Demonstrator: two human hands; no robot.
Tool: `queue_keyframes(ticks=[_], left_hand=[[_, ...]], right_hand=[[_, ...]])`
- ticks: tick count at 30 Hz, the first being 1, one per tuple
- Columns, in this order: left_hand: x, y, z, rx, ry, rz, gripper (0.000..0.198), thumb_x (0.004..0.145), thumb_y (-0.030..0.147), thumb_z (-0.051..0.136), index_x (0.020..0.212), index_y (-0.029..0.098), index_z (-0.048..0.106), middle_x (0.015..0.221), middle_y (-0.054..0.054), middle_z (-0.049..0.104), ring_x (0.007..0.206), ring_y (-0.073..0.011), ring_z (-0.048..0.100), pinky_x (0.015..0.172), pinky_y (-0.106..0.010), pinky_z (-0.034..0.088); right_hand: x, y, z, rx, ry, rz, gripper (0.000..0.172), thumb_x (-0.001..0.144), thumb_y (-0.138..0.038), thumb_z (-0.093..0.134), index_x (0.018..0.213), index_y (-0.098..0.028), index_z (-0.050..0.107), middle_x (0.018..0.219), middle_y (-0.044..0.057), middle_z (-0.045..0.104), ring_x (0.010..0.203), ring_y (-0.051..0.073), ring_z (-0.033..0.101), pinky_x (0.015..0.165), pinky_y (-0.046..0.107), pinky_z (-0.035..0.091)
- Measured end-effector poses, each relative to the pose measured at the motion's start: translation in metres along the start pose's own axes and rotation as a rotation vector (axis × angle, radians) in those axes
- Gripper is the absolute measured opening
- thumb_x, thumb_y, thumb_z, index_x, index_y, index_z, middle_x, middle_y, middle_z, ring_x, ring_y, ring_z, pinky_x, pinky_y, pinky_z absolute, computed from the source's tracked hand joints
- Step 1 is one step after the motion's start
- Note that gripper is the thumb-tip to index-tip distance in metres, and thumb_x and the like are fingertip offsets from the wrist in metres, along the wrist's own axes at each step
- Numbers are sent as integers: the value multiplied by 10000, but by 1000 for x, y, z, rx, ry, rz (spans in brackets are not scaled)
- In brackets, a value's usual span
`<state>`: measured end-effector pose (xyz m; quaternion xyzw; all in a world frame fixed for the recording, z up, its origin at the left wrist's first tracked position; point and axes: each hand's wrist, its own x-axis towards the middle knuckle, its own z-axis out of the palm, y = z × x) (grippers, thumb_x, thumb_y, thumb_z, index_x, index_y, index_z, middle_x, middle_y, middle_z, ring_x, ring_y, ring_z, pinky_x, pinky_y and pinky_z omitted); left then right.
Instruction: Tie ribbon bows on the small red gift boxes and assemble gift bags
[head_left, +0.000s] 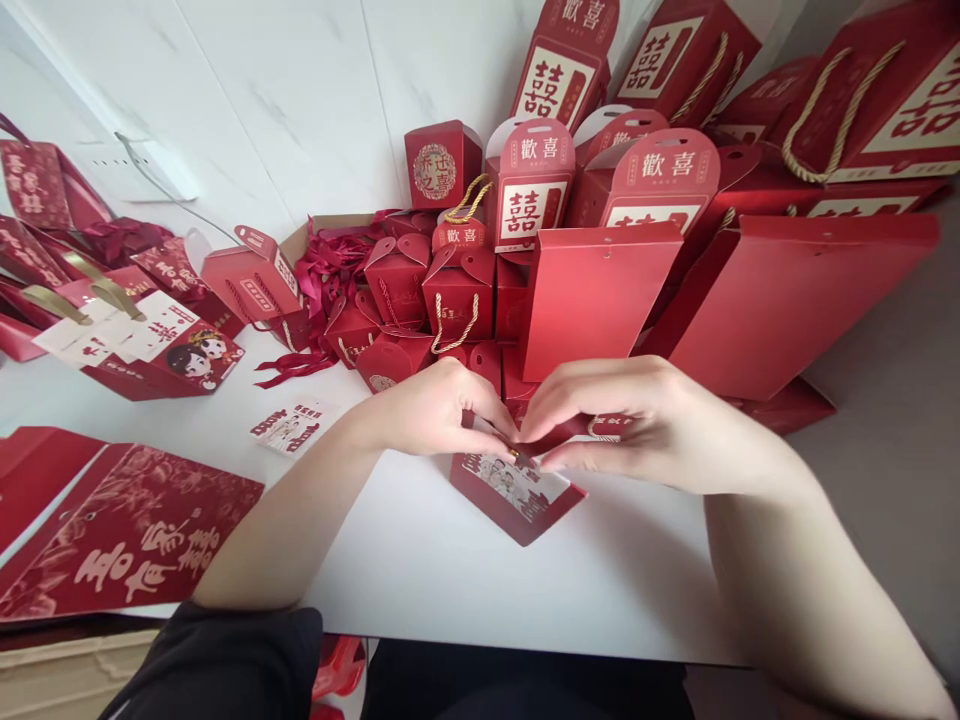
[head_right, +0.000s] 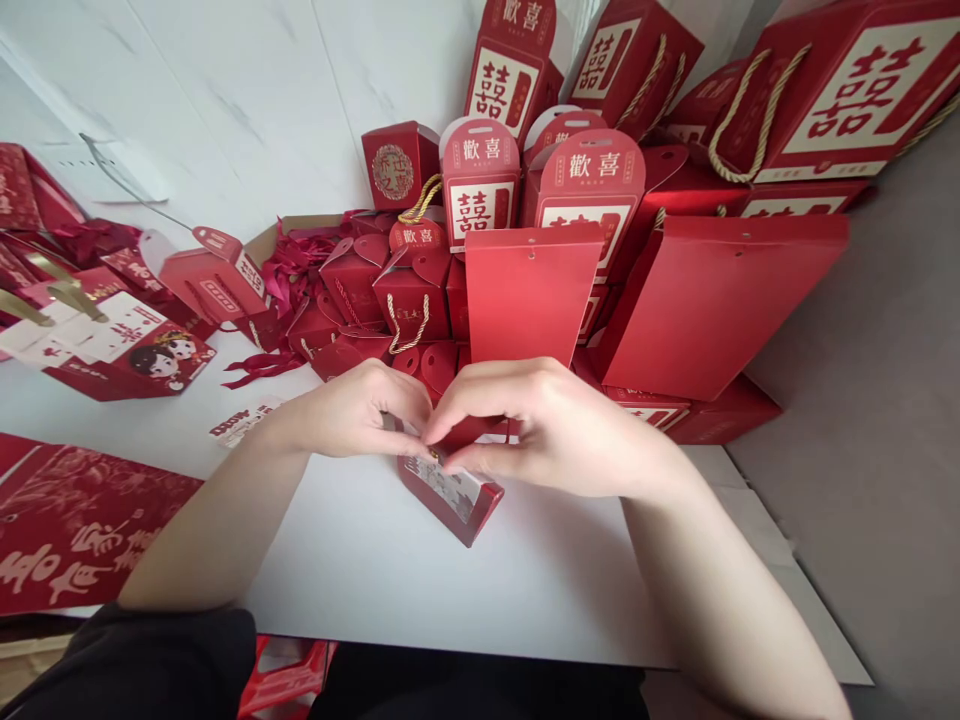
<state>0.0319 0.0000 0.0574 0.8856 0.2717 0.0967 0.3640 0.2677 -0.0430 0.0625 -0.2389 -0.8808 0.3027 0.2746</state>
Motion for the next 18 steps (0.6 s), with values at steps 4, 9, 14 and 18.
queue_keyframes(ticks=[4, 9, 14, 18], left_hand=[[6, -17, -4, -132, -63, 2, 125, 783, 235, 738, 870, 166, 795, 885, -79, 760, 822, -174, 694, 735, -248, 519], [8, -25, -6, -230, -119, 25, 111, 761, 198, 750, 850, 152, 797, 858, -88, 751, 798, -176, 690, 736, -260, 529], [13, -31, 1, -405, -190, -23, 153, 736, 155, 750, 886, 136, 773, 888, -72, 764, 838, -189, 703, 744, -263, 535], [20, -39, 8, -546, -212, -48, 79, 691, 136, 771, 764, 110, 752, 810, -47, 758, 814, -193, 703, 773, -277, 540]], right_hand=[[-10, 2, -11, -222, 78, -4, 160, 937, -199, 587, 1022, -231, 719, 1010, 46, 739, 867, 187, 712, 749, 297, 569], [-3, 0, 5, -390, 238, 121, 144, 954, -222, 551, 937, -204, 692, 796, 23, 717, 646, 159, 644, 611, 277, 477], [13, -5, 30, 4, 182, 202, 263, 992, -248, 480, 792, -184, 638, 691, -23, 668, 578, 92, 578, 572, 217, 430], [16, -4, 34, 73, 176, 236, 280, 989, -237, 471, 767, -183, 634, 704, -28, 661, 601, 89, 562, 589, 221, 420]])
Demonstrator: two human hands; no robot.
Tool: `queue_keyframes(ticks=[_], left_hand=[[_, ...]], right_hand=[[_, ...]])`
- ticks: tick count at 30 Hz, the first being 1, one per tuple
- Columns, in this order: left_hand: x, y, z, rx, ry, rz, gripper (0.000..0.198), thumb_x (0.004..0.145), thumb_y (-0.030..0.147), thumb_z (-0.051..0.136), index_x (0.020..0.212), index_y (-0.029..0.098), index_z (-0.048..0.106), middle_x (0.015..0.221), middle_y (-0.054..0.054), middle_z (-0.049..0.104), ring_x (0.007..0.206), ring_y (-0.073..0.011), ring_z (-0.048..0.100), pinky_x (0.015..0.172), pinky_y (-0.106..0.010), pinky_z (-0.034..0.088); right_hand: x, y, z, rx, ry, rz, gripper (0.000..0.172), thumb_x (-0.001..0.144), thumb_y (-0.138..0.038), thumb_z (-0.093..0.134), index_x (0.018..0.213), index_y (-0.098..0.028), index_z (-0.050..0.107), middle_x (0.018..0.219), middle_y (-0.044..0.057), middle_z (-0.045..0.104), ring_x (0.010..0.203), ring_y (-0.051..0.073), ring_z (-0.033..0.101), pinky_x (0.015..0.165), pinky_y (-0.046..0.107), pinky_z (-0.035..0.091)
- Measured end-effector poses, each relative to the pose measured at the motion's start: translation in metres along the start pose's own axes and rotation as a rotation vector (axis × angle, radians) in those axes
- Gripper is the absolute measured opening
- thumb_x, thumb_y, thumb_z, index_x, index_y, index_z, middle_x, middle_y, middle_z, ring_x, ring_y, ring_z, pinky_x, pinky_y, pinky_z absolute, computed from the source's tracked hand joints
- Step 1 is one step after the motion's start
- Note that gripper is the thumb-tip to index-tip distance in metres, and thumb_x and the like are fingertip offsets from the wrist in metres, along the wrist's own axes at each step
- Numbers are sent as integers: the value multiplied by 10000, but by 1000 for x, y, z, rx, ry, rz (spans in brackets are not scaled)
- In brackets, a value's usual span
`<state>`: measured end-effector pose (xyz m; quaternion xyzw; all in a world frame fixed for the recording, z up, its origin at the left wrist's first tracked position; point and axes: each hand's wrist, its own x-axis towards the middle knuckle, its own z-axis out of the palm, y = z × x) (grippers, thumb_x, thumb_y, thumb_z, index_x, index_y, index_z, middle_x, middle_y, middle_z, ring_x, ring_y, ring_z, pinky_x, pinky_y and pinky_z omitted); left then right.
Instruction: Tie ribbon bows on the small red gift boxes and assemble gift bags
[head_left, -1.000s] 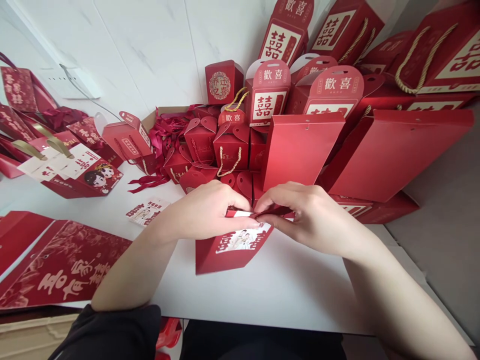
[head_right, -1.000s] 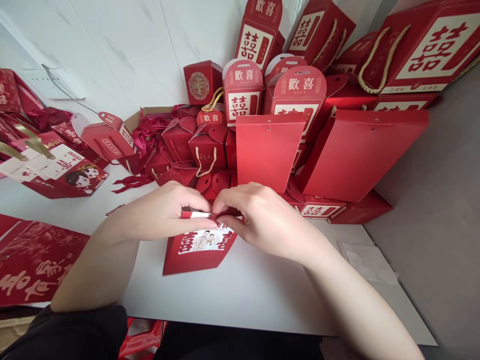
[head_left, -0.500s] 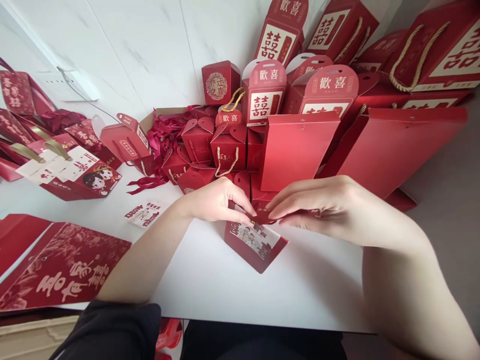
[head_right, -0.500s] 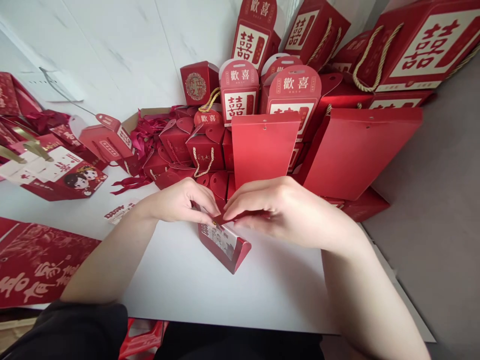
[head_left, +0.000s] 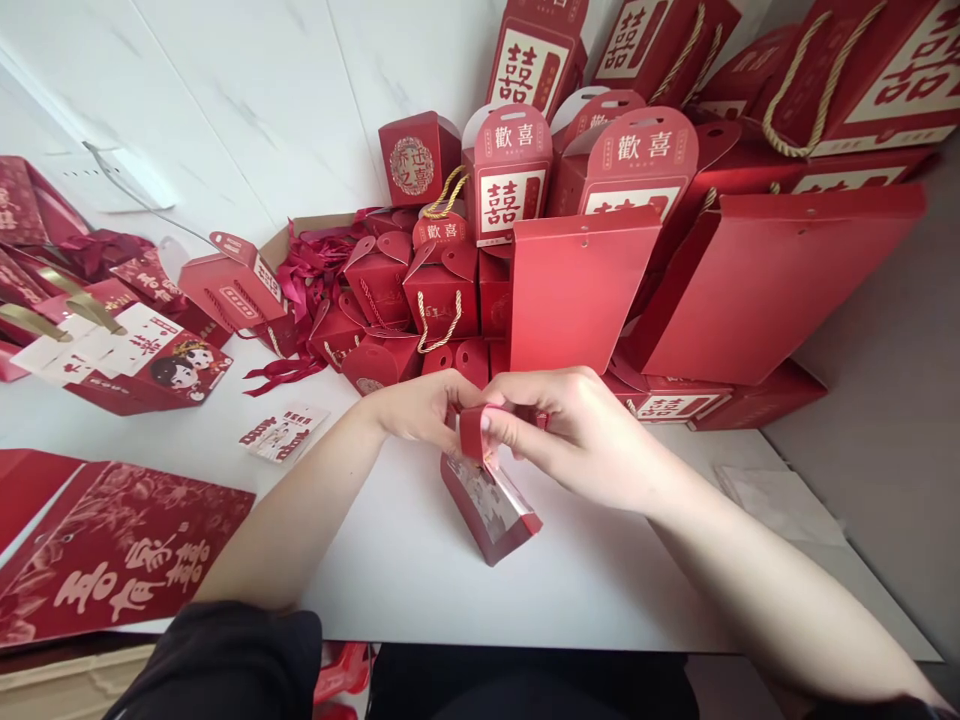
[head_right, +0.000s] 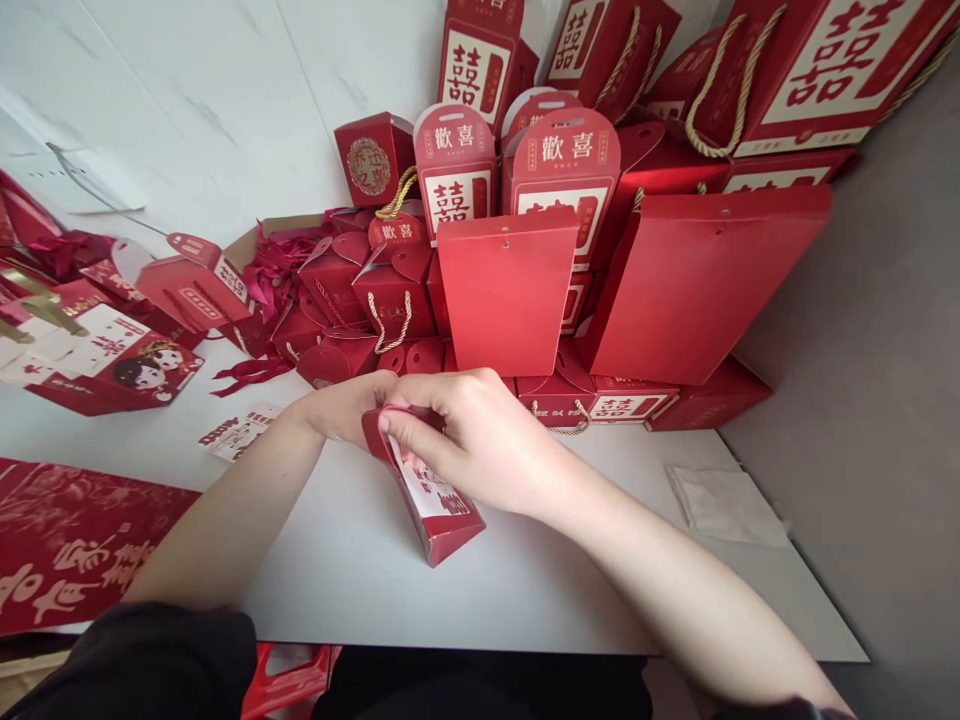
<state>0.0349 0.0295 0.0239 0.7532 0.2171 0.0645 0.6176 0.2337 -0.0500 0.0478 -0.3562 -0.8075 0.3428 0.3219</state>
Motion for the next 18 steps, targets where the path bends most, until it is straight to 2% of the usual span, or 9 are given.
queue_keyframes(ticks=[5, 9, 14, 18], left_hand=[[4, -14, -8, 34, -38, 27, 236, 602, 180, 861, 812, 122, 769, 808, -52, 765, 784, -202, 715, 722, -248, 554], [5, -19, -10, 66, -27, -14, 334, 581, 256, 892, 845, 93, 771, 850, -111, 762, 810, -244, 719, 720, -279, 569], [2, -12, -7, 64, -6, 9, 344, 581, 267, 898, 859, 117, 763, 861, -98, 760, 817, -236, 722, 746, -290, 579], [-1, -2, -4, 121, 46, 83, 343, 553, 243, 912, 838, 128, 760, 816, -66, 748, 775, -197, 706, 711, -246, 564]], right_hand=[[2, 9, -11, -62, -161, -51, 152, 917, -164, 546, 895, -182, 696, 858, -2, 690, 722, 114, 600, 650, 240, 432], [3, 13, -16, -26, -260, -54, 130, 865, -119, 599, 931, -179, 693, 897, -2, 698, 767, 123, 623, 663, 236, 446], [3, 14, -18, -40, -291, -13, 141, 872, -108, 571, 942, -184, 667, 891, -6, 695, 739, 116, 614, 640, 226, 443], [1, 12, -16, -243, -248, -89, 101, 926, -151, 513, 928, -159, 614, 834, 15, 624, 677, 125, 529, 590, 252, 394]])
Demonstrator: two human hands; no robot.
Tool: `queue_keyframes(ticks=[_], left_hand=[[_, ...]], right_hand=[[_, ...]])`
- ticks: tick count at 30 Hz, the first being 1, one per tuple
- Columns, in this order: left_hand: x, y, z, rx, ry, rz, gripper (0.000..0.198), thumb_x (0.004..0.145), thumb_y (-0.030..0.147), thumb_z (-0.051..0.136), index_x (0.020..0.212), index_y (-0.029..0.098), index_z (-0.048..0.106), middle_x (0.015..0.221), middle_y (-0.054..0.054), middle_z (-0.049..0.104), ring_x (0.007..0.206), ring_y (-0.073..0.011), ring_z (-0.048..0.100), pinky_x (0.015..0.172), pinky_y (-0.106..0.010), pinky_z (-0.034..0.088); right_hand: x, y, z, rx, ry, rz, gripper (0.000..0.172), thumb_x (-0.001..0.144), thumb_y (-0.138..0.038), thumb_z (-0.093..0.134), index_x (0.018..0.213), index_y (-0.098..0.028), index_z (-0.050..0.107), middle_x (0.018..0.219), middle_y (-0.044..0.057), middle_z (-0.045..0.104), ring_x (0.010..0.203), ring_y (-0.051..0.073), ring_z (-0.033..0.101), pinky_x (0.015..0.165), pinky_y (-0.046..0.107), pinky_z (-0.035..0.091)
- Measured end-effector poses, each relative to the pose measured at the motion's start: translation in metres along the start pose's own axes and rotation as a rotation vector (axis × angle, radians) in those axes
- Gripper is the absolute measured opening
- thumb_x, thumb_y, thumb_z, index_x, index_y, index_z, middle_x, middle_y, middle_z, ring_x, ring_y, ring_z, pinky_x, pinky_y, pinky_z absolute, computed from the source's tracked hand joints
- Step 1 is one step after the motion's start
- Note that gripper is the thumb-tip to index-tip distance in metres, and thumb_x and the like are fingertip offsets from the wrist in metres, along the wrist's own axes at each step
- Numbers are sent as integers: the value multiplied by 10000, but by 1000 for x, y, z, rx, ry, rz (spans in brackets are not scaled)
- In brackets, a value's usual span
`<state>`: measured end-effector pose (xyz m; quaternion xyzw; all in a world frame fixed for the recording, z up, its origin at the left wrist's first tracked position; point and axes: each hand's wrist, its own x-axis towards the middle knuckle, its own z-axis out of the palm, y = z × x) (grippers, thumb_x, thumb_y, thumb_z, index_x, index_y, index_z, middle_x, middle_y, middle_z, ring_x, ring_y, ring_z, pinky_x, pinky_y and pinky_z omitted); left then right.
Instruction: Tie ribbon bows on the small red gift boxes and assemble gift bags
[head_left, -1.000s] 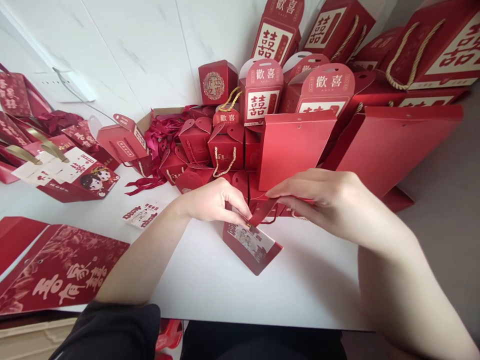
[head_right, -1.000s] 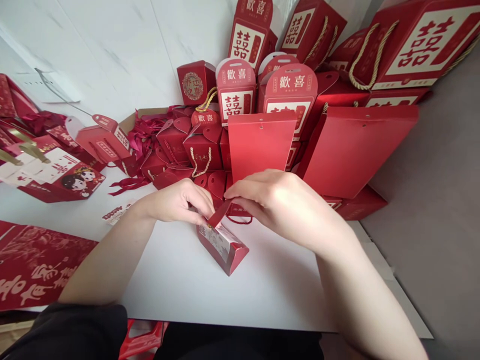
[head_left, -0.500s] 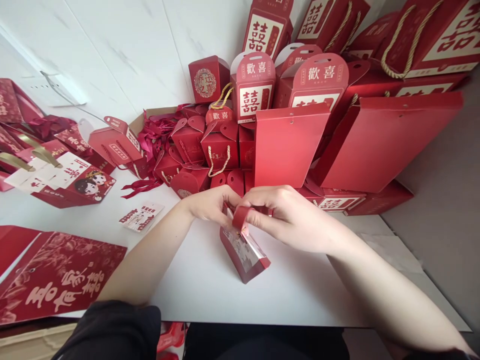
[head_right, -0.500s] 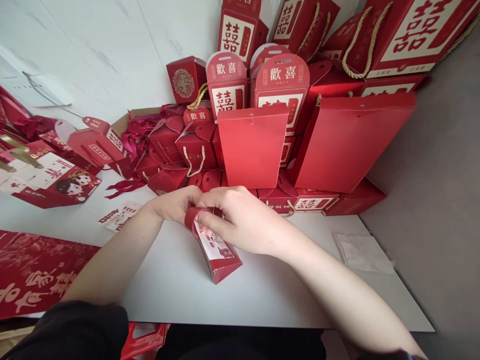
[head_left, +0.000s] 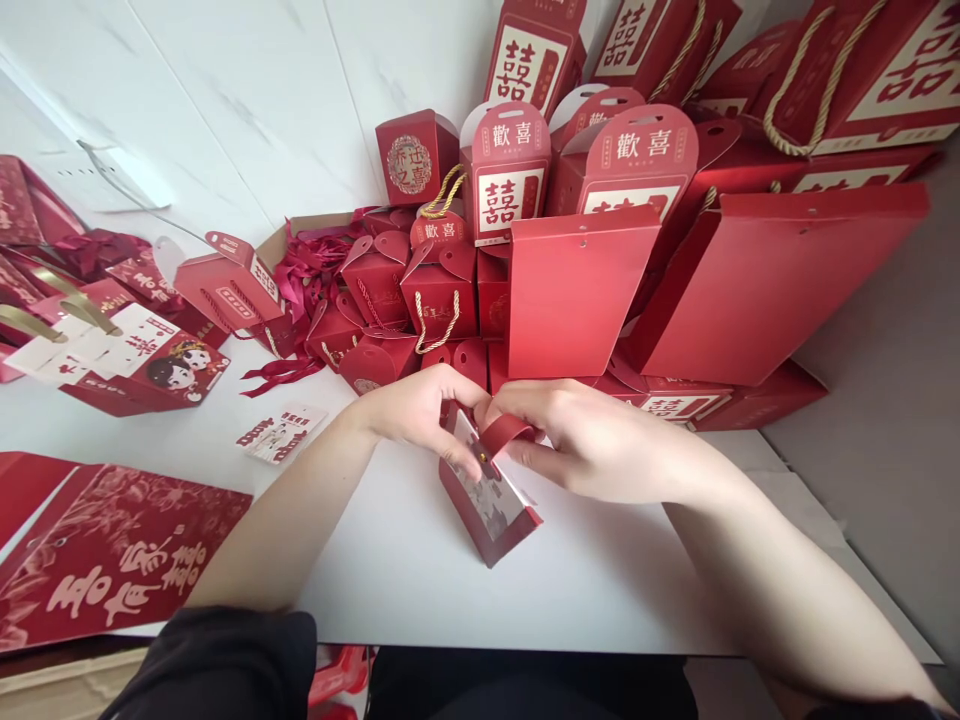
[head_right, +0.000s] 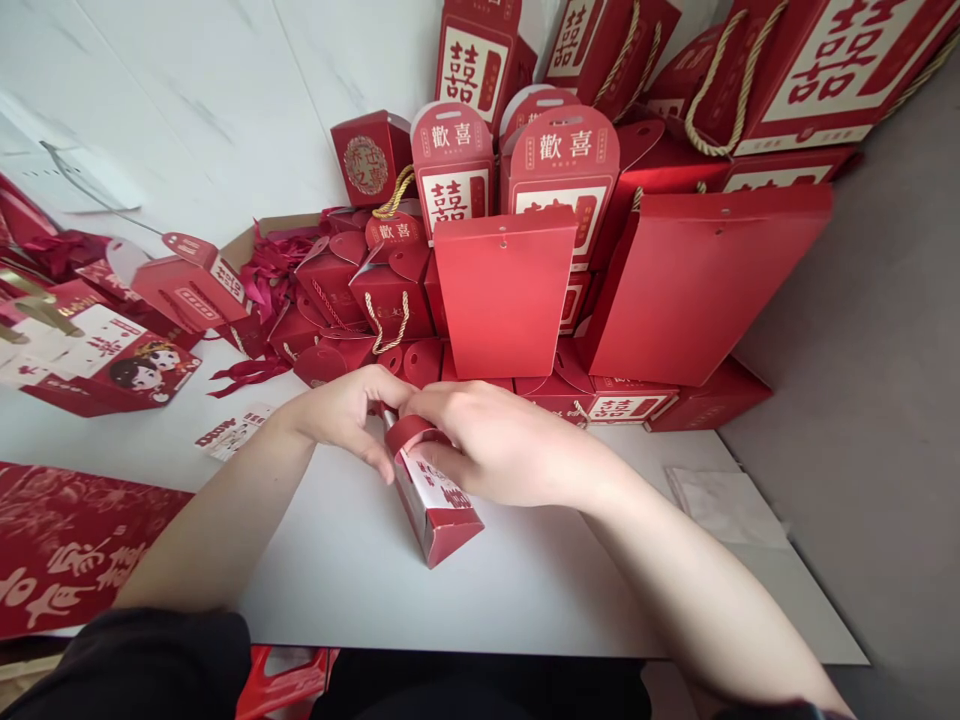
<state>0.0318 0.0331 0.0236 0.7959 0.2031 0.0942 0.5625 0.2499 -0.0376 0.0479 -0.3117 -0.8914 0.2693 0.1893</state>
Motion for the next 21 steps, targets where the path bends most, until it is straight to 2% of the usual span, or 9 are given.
queue_keyframes(ticks=[3, 7, 10, 12, 15, 21], left_hand=[[0, 3, 2, 11, 61, 65, 258, 567, 253, 906, 745, 128, 767, 740, -55, 728, 699, -158, 679, 650, -212, 536], [1, 2, 4, -17, 47, 138, 235, 536, 264, 917, 663, 130, 771, 701, -81, 723, 670, -164, 673, 650, -235, 537], [2, -2, 2, -51, 2, 133, 252, 537, 287, 914, 704, 141, 793, 733, -111, 740, 696, -197, 693, 660, -264, 553], [2, -5, 0, -75, -15, 138, 255, 529, 280, 917, 717, 154, 801, 744, -118, 747, 711, -206, 698, 668, -269, 556], [3, -11, -3, -119, -39, 147, 256, 502, 273, 928, 701, 174, 802, 718, -111, 745, 693, -200, 694, 659, -262, 555], [5, -20, -9, -159, -99, 105, 262, 482, 315, 936, 654, 182, 791, 676, -112, 737, 668, -206, 696, 657, -265, 559]], right_hand=[[0, 2, -1, -87, -15, -55, 134, 962, -182, 474, 917, -154, 597, 861, 34, 598, 695, 139, 519, 592, 266, 389], [-3, 7, -12, 59, -69, -94, 128, 946, -166, 534, 1024, -184, 633, 984, 26, 632, 833, 133, 587, 730, 252, 448], [-11, 8, -20, 41, 14, -38, 174, 986, -265, 502, 1027, -202, 659, 1035, 43, 599, 878, 137, 588, 791, 265, 459], [-15, 6, -23, -36, 64, 47, 276, 1012, -299, 435, 919, -201, 676, 974, 45, 573, 800, 130, 573, 747, 275, 458], [-18, 2, -21, -91, 40, 128, 331, 1016, -314, 412, 834, -211, 668, 873, 28, 554, 697, 119, 543, 656, 276, 437], [-20, -5, -23, -53, -15, 111, 294, 1006, -256, 396, 982, -244, 689, 886, 24, 567, 709, 123, 561, 663, 277, 443]])
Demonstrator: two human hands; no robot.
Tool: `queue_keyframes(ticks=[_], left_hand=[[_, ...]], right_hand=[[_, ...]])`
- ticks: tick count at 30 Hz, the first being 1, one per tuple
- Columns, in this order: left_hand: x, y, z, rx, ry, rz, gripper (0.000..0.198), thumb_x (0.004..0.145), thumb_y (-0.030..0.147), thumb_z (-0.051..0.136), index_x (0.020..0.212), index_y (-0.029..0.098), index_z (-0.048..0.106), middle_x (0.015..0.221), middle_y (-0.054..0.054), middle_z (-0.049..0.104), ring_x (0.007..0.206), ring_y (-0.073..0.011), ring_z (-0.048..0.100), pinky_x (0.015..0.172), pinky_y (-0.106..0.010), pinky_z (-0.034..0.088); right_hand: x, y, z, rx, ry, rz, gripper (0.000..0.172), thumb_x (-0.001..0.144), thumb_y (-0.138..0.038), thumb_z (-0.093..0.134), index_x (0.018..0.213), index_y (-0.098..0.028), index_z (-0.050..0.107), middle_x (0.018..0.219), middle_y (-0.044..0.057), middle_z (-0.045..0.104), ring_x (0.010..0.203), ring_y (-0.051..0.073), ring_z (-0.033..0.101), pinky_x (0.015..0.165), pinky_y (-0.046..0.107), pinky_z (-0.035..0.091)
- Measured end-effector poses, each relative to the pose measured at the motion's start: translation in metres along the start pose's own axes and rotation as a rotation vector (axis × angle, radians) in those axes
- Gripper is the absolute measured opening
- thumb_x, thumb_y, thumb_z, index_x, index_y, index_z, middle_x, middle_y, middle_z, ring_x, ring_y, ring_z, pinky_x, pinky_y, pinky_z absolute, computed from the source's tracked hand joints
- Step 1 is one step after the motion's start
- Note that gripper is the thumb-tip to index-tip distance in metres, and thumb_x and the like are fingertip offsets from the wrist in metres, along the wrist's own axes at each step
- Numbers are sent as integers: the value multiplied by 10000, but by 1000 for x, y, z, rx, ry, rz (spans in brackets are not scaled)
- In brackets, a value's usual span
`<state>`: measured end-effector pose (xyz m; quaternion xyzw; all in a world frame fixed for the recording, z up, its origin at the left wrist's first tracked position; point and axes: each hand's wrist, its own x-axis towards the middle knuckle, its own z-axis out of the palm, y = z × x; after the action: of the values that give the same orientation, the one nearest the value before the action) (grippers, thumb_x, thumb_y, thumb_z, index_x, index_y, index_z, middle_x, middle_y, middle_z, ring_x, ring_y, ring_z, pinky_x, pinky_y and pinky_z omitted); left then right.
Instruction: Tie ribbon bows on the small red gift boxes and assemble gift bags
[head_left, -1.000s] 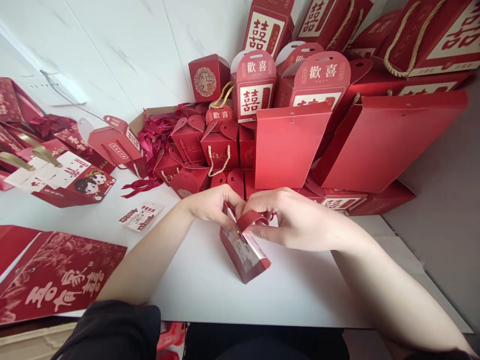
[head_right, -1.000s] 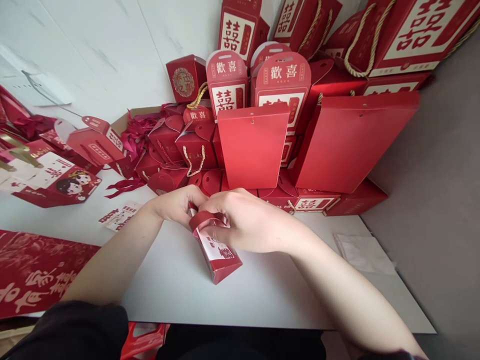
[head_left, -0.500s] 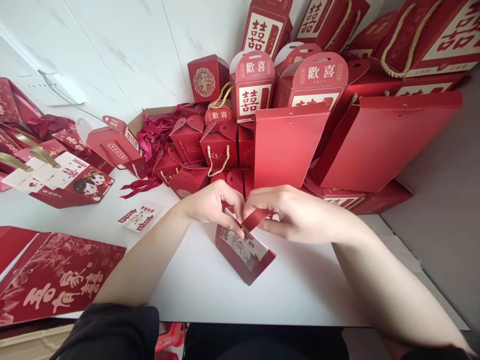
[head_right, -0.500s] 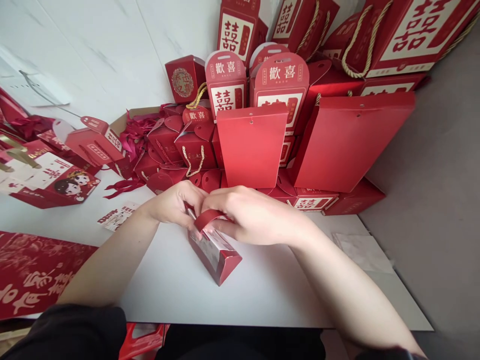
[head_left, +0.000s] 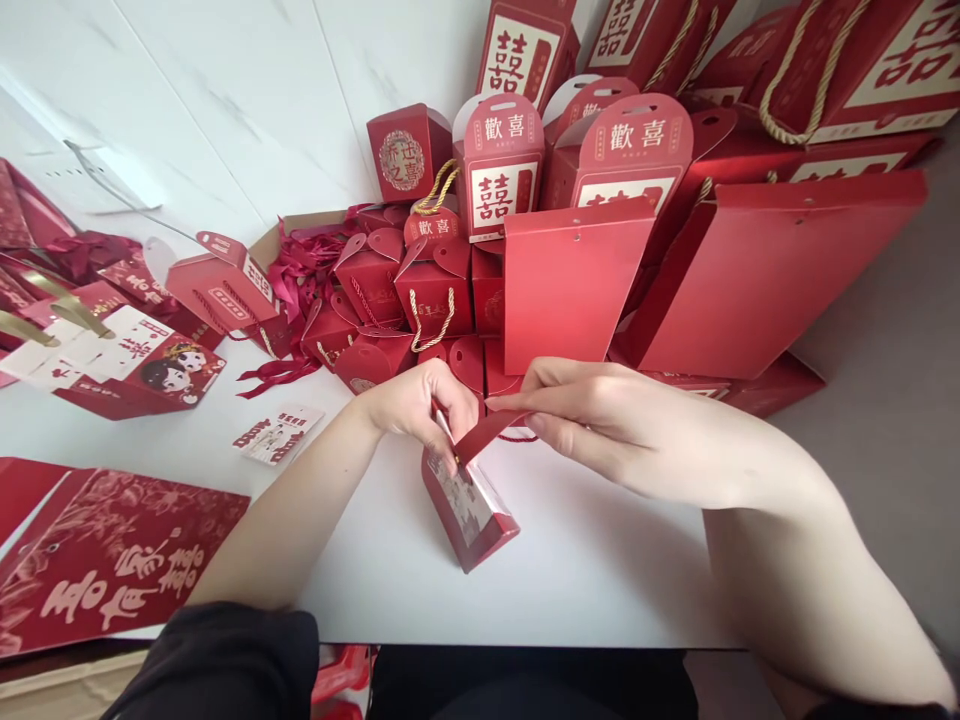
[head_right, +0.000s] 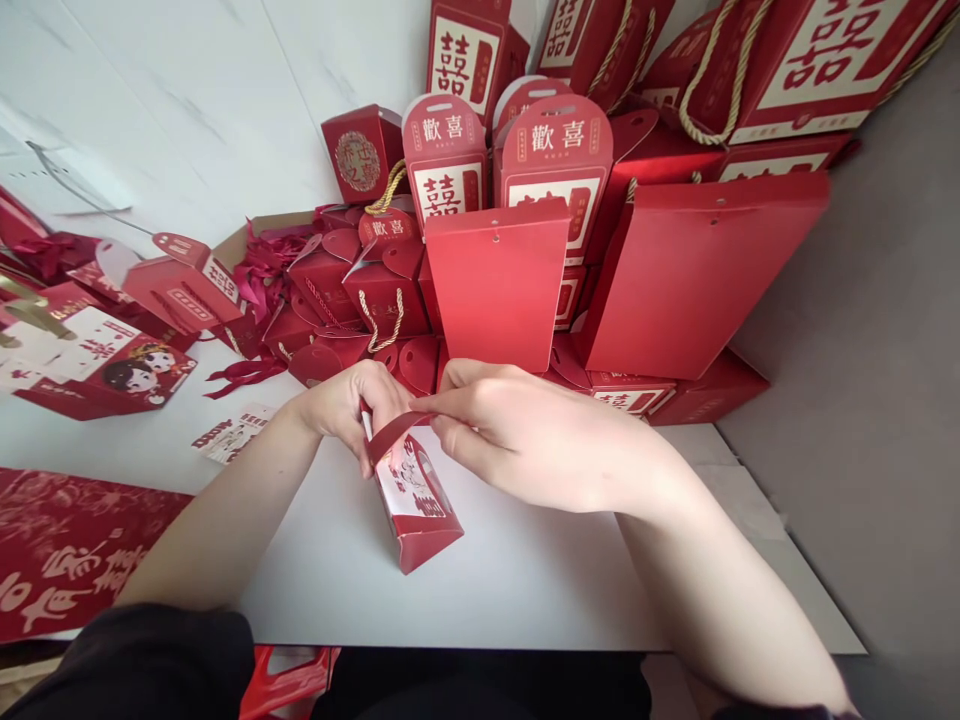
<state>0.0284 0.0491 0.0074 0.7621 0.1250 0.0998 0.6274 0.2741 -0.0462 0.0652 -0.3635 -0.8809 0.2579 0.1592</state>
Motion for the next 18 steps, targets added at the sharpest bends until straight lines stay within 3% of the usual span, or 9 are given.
queue_keyframes(ticks=[4, 7, 13, 18], left_hand=[[0, -1, -2, 0, -21, 10, 261, 490, 298, 934, 675, 179, 793, 689, -112, 741, 670, -201, 695, 650, -259, 556], [-1, 0, -2, 15, -16, -30, 285, 490, 316, 934, 664, 153, 778, 707, -120, 742, 682, -209, 699, 657, -268, 563], [1, 4, 5, -33, 99, -161, 434, 360, 269, 967, 556, 112, 613, 594, -50, 694, 581, -169, 675, 537, -208, 523], [1, 5, 6, -54, 102, -192, 418, 401, 234, 960, 598, 105, 614, 648, -59, 711, 639, -185, 692, 576, -232, 541]], right_hand=[[2, 5, 3, -6, 136, 32, 277, 982, -248, 462, 935, -225, 735, 858, 31, 630, 668, 119, 564, 611, 268, 427], [11, 7, 14, 132, 190, 85, 199, 915, -242, 568, 887, -223, 764, 779, 3, 696, 651, 122, 590, 565, 250, 422], [24, -2, 28, 456, 146, 121, 170, 860, -188, 577, 824, -210, 742, 723, -37, 739, 630, 112, 649, 572, 222, 469], [22, -5, 25, 528, 102, 134, 143, 858, -155, 567, 824, -202, 697, 778, -3, 746, 692, 144, 693, 618, 253, 513]])
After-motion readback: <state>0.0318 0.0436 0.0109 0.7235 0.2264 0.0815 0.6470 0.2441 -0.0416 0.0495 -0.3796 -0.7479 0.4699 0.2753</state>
